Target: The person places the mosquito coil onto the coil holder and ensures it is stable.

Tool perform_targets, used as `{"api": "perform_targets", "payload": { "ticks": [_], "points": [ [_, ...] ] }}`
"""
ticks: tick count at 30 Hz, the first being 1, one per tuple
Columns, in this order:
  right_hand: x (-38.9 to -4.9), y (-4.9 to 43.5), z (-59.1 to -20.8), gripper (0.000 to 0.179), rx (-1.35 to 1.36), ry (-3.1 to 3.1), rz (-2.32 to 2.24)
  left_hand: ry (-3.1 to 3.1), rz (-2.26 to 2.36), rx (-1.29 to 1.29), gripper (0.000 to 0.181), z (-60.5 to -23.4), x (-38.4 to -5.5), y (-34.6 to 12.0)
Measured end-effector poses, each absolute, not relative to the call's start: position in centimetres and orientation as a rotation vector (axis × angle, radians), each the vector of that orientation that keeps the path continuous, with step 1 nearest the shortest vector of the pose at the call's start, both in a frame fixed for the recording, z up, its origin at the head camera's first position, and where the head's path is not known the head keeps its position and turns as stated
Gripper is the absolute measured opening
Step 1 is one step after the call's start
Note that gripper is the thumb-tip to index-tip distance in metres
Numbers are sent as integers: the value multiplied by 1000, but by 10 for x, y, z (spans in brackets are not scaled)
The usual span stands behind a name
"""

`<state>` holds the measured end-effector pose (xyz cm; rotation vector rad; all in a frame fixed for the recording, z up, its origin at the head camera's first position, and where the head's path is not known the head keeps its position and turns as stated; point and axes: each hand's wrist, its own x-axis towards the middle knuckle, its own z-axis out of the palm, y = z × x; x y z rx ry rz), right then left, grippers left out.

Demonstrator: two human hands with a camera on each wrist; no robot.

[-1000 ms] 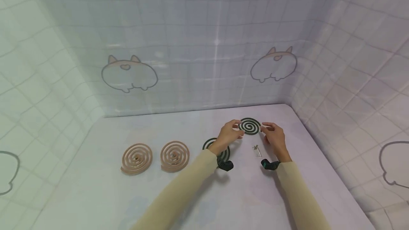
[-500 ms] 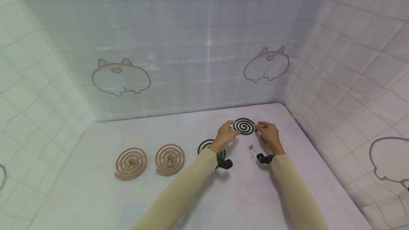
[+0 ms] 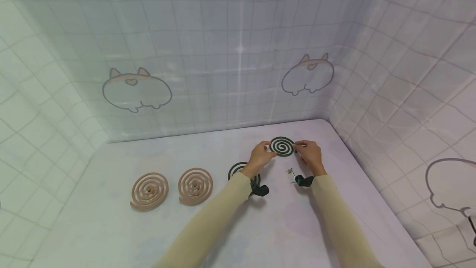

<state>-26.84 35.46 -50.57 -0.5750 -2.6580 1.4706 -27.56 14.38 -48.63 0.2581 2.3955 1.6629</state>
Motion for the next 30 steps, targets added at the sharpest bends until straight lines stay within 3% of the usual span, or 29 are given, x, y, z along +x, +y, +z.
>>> {"api": "perform_targets", "payload": {
  "ticks": [7,14,21,30],
  "points": [
    [-267,352,-503,40,-558,-2678,1489,2397,1635,288,52,-484,-276,144],
    [-267,350,-500,48,-553,-2706,1500,2376,1635,267,49,-485,-274,145],
    [-267,349,-499,41,-556,-2706,1559,2362,1640,248,48,-485,-272,145],
    [-267,352,-501,48,-534,-2595,1723,2348,1676,256,45,-485,-276,147]
  ]
}}
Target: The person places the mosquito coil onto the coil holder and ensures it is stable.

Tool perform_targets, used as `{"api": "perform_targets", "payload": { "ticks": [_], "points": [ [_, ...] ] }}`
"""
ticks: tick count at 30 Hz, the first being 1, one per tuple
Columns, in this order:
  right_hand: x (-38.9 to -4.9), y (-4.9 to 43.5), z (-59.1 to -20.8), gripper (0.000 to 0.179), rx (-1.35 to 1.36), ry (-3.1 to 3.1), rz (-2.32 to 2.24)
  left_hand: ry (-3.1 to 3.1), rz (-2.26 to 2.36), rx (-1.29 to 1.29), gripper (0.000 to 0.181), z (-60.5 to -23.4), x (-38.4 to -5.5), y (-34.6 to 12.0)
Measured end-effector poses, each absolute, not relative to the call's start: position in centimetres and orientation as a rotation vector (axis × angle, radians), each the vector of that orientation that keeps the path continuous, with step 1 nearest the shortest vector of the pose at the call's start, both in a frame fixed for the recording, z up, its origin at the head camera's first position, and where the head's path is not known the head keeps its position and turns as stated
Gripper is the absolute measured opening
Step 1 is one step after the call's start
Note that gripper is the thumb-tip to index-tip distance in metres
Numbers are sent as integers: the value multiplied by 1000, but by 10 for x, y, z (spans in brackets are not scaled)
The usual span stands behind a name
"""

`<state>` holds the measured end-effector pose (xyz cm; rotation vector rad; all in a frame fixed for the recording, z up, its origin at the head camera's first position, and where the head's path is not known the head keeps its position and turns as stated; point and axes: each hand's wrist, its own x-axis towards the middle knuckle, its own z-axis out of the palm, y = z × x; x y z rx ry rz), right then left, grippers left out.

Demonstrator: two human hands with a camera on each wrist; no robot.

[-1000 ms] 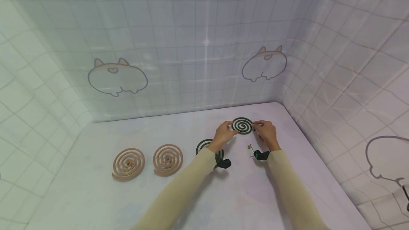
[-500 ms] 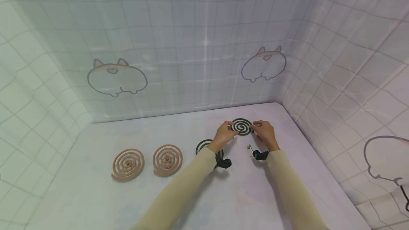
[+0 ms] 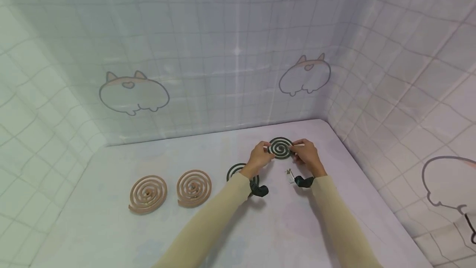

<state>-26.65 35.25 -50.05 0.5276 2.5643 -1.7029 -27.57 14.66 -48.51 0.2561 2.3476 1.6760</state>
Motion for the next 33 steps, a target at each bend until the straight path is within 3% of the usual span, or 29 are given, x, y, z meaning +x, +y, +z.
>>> {"api": "perform_targets", "payload": {
  "ticks": [13,33],
  "points": [
    [-259,365,-504,52,435,2348,-2007,2313,1719,270,45,-486,-277,143],
    [-240,363,-492,53,353,2486,-1880,2109,1964,261,24,-484,-271,140]
  ]
}}
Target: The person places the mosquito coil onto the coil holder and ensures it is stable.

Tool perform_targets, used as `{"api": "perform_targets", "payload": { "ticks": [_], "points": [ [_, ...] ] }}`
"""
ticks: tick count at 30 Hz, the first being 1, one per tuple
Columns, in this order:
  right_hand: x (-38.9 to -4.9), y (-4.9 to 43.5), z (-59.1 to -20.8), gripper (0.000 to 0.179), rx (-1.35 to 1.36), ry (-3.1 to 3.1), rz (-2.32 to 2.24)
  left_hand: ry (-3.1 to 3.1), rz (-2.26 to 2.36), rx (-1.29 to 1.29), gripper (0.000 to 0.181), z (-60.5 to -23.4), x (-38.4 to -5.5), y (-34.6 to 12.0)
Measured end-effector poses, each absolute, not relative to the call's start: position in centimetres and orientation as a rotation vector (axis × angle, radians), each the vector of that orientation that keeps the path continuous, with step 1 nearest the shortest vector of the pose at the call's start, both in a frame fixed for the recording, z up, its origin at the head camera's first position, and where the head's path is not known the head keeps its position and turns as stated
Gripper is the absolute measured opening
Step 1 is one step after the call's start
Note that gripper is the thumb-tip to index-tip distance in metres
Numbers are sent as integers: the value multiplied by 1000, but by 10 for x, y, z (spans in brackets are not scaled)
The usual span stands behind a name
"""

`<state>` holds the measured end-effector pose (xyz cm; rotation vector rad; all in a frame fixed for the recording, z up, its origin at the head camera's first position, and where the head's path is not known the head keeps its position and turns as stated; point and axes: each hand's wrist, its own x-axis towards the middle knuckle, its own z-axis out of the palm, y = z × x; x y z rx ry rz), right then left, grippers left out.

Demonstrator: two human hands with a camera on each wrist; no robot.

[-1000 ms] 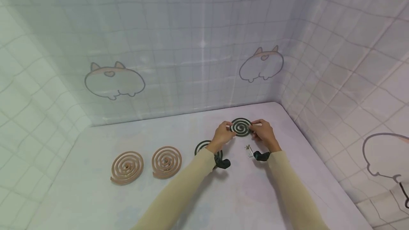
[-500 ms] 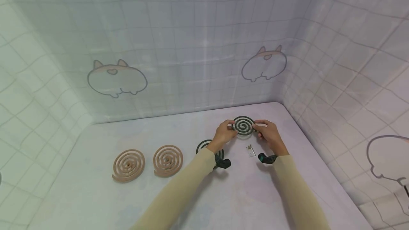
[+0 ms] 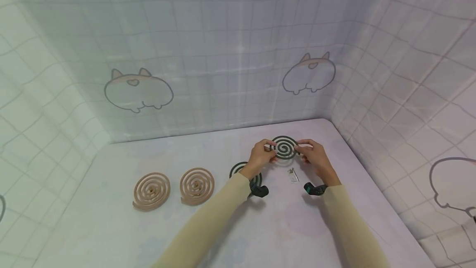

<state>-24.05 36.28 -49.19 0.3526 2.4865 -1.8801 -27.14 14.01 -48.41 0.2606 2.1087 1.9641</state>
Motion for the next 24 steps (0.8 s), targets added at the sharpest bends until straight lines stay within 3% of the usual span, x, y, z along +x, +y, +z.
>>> {"api": "perform_targets", "payload": {
  "ticks": [17,24],
  "points": [
    [-216,352,-463,46,302,2477,-1860,2111,1905,299,25,-483,-258,135],
    [-218,364,-482,51,322,2489,-1837,2061,1919,322,17,-481,-251,134]
  ]
}}
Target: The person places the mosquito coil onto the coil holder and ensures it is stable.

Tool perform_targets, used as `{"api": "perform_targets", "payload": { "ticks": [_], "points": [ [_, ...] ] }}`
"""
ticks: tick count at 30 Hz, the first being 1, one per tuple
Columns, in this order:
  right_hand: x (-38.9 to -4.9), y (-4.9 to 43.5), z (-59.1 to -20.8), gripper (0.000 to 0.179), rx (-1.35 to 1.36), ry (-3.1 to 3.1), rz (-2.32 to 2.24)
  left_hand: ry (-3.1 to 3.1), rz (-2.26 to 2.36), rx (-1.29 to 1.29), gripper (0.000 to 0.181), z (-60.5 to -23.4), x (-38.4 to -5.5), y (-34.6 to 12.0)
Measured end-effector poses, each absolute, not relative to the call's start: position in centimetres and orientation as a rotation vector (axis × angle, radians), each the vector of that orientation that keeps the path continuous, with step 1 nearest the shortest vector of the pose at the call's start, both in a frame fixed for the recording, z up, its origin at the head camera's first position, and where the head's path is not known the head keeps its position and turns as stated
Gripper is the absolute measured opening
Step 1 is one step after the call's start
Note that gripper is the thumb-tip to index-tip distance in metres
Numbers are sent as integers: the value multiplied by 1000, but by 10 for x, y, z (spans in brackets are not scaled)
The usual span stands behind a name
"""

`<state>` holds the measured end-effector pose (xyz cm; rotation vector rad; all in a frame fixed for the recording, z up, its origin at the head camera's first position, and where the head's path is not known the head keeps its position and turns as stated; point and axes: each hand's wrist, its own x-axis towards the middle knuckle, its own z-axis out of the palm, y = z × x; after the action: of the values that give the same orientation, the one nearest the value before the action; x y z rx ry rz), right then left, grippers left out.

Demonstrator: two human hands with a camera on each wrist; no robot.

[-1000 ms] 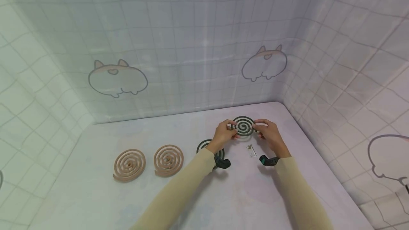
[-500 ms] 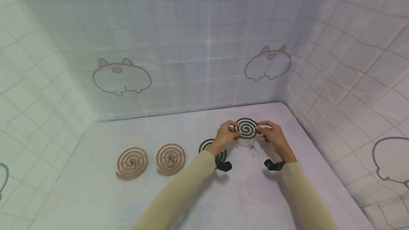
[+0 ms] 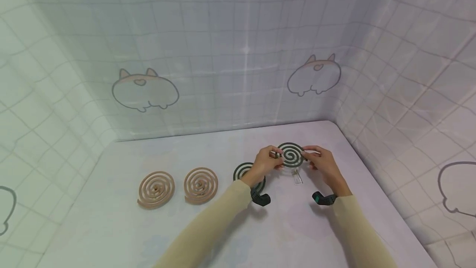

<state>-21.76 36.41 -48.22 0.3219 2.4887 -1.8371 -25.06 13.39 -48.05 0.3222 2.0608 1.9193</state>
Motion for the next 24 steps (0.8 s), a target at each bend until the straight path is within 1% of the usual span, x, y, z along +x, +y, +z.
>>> {"api": "perform_targets", "payload": {
  "ticks": [5,10,24],
  "points": [
    [-216,369,-491,53,275,2510,-1840,2021,1957,359,12,-479,-247,134],
    [-210,369,-492,56,268,2500,-1873,1995,1962,385,15,-479,-242,133],
    [-194,367,-497,51,218,2476,-1903,2028,1913,338,20,-483,-230,135]
  ]
}}
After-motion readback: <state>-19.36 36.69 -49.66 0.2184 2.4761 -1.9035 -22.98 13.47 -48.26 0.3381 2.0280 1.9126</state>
